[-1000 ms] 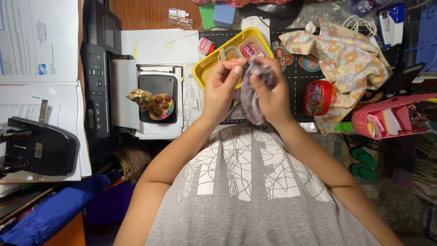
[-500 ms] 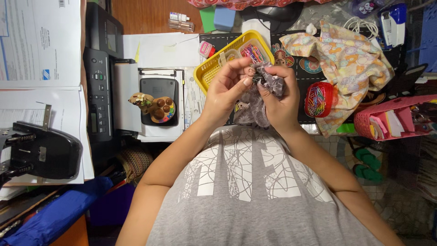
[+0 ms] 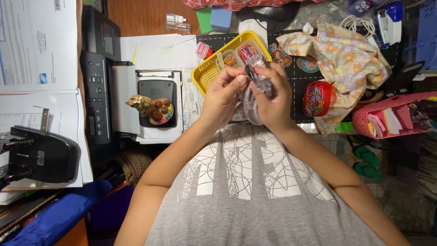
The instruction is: The person organizes small stationery items on a cluttered desk. They wipe a red container with a cloth, then place colorful paper clips into it. They also handle a pink organizer containing scissors and pens, moving items between compartments.
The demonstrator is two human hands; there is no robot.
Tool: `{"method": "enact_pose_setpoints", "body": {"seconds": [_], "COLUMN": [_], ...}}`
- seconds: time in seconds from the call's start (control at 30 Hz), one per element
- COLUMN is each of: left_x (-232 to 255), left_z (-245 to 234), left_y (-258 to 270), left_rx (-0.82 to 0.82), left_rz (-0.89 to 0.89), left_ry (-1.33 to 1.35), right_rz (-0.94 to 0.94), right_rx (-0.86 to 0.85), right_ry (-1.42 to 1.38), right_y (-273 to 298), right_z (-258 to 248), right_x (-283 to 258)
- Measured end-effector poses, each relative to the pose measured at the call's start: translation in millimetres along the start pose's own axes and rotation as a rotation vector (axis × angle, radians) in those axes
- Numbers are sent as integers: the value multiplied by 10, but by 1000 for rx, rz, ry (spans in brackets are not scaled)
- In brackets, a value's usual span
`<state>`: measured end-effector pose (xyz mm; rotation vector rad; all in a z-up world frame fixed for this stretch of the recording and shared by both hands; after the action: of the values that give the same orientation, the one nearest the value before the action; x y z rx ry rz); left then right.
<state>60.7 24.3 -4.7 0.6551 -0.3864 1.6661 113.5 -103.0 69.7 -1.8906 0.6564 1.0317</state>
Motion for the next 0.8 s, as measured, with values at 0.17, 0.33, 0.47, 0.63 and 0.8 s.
{"method": "enact_pose_setpoints", "body": {"seconds": [0.17,0.33,0.47,0.63,0.8], "left_x": [55,-85,11,307,273], "left_z": [46,-63,-353,-610,-505], "left_y": [25,13,-131,-486,-665], "left_rx": [-46,-44,54,178,117], "left_rz": [49,18,140,285,517], "left_ry": [-64,-160,-329,-1182,-1955], "right_rz": [12,202,503,816,1040], "right_rx": [2,-1,-77,184,267], "right_ry": [43,-214,-403,-828,-856], "right_y": [41,68,194,372,585], "right_z": [-48,-48,0,-151,-235], "right_x": [57,207,520,917,1079]}}
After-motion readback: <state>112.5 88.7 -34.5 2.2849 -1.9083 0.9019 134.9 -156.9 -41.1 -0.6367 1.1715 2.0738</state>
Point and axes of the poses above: each hand's wrist, its own y-axis away from the middle knuckle, its own z-axis out of the palm, x = y × z, the point moved 6 cm from there along -y, towards the middle knuckle, and after that the axes turned 3 degrees about -y, right-handed, at the moved point
